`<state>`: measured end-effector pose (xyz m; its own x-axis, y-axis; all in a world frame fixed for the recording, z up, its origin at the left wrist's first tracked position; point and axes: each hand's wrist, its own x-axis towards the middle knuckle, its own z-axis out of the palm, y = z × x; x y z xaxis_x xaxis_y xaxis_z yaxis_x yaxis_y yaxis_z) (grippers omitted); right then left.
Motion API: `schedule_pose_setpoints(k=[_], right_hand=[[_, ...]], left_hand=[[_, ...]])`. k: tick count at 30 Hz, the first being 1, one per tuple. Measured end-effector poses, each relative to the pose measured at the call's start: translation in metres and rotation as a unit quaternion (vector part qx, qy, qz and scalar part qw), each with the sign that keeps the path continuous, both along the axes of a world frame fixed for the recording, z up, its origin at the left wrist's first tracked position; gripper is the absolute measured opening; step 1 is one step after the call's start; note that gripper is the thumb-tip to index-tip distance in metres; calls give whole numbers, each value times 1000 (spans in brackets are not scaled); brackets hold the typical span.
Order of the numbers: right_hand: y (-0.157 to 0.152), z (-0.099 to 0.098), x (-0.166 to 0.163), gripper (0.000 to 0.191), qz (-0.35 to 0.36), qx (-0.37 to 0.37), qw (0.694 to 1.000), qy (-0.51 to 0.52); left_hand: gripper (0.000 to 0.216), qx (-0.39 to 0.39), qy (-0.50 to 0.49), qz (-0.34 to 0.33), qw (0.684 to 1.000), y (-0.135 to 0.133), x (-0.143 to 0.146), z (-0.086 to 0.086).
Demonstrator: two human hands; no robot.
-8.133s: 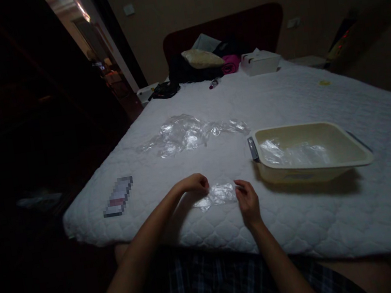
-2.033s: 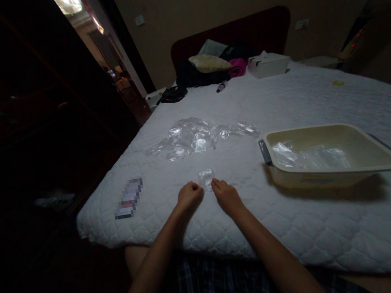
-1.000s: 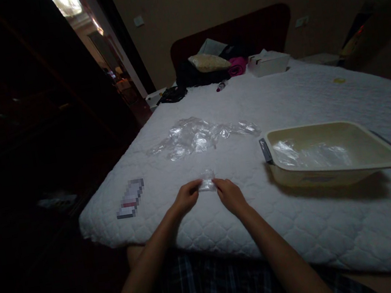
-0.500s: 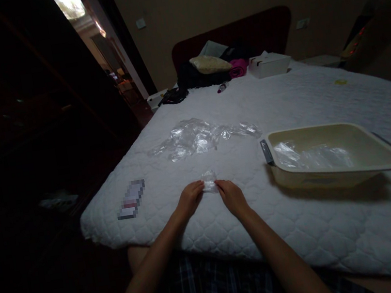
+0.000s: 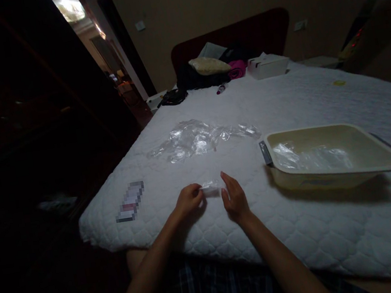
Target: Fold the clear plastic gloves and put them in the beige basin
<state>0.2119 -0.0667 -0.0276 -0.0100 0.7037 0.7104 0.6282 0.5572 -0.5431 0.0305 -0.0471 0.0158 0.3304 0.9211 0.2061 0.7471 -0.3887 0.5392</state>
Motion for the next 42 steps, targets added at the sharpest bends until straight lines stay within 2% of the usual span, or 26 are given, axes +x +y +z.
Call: schedule_pose_setpoints(k=[3,6,11,16,19,23,27,29,35,42], right_hand=[[-3,3,1,54,52,42,997,-42],[-4,5,-1,54,75,29,995,-64],[-4,3,-4,38,91,-94,991,6],[-2,2,-4,27,118,-225,960,121],[1,7,-2,28,137,-280,934,175],[6,15,4,31,160,-330,893,263],[9,15,11,33,199,-366,842,342],[10,13,12,34,211,-377,828,356],[11,11,10,36,179,-382,855,302],[13,5,11,38,156,-371,851,338]], left_hand=[[20,-21,13,-19,1000,1,1,7],[19,-31,11,-36,999,0,3,10],[18,-88,-62,-49,993,6,2,4],[15,-150,-168,-44,973,14,2,-3],[16,-206,-235,-49,949,16,5,0],[16,-287,-329,-44,898,15,12,2],[11,-327,-440,-39,835,14,22,-8],[12,-342,-473,-24,812,14,26,-14],[20,-364,-501,7,785,15,24,-26],[35,-355,-504,17,787,17,23,-30]])
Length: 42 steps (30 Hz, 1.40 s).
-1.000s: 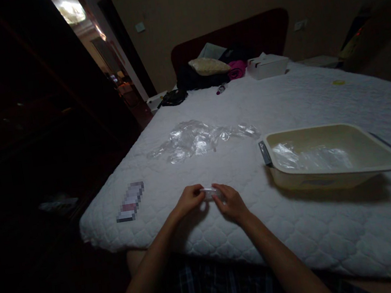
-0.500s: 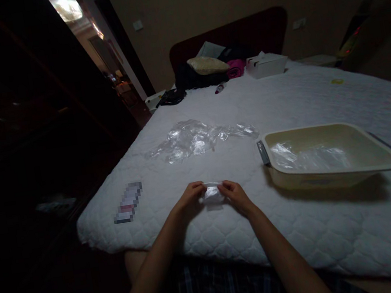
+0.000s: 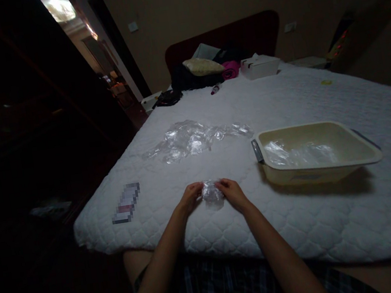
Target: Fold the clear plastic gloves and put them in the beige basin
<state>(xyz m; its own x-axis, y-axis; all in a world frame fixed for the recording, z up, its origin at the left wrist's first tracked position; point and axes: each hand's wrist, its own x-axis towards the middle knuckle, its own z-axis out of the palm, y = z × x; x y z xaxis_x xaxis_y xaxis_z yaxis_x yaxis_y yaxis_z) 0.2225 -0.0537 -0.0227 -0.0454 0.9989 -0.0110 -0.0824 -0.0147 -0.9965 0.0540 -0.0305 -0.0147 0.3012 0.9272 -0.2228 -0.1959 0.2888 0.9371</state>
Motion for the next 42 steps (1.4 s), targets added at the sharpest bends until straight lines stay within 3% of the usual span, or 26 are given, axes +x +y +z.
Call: schedule_pose_setpoints(k=[4,8,13,25,30,33,36,42], right_hand=[[2,-6,0,38,-36,7,999,7],[1,-6,-1,38,-42,13,999,-8],[0,-4,-1,40,-40,36,998,-33],[-3,-3,-3,39,-11,15,999,34],[-2,1,-4,33,-26,15,998,54],[-3,14,-2,33,-27,9,998,58],[-2,39,11,35,-28,21,999,13],[2,120,80,36,-30,107,985,-128]], left_hand=[[42,13,-23,3,1000,-1,-2,-1],[35,19,-14,-10,1000,-6,-2,-2],[35,12,-3,34,999,-9,3,-3],[37,36,15,51,998,-4,4,-10],[38,35,-41,61,997,-3,1,-7],[39,43,-69,63,995,-1,-1,-6],[39,50,-63,65,995,0,-3,-7],[34,62,-80,73,992,-1,-3,-8]])
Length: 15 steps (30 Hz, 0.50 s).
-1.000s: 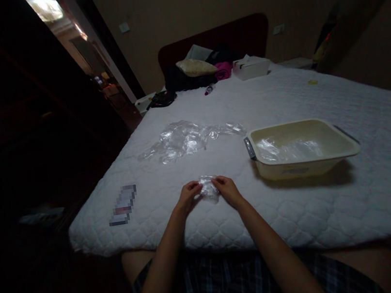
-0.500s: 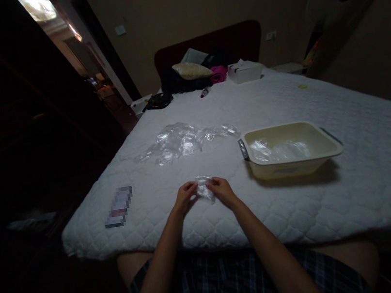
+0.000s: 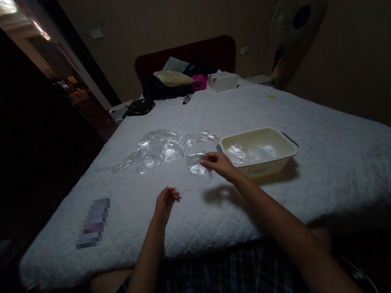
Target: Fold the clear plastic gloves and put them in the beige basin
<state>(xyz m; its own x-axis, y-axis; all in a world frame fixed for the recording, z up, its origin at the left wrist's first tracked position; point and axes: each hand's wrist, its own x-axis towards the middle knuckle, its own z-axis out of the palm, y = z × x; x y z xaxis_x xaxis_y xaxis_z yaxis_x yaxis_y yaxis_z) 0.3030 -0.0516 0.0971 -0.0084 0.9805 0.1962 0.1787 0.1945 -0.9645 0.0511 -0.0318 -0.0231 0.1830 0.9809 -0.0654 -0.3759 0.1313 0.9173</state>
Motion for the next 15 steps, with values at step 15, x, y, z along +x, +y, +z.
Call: schedule_pose_setpoints(k=[15], right_hand=[[11,26,221,27,-167,-213,938,-216]], left_hand=[[28,37,124,3,992,-8,2,-6]])
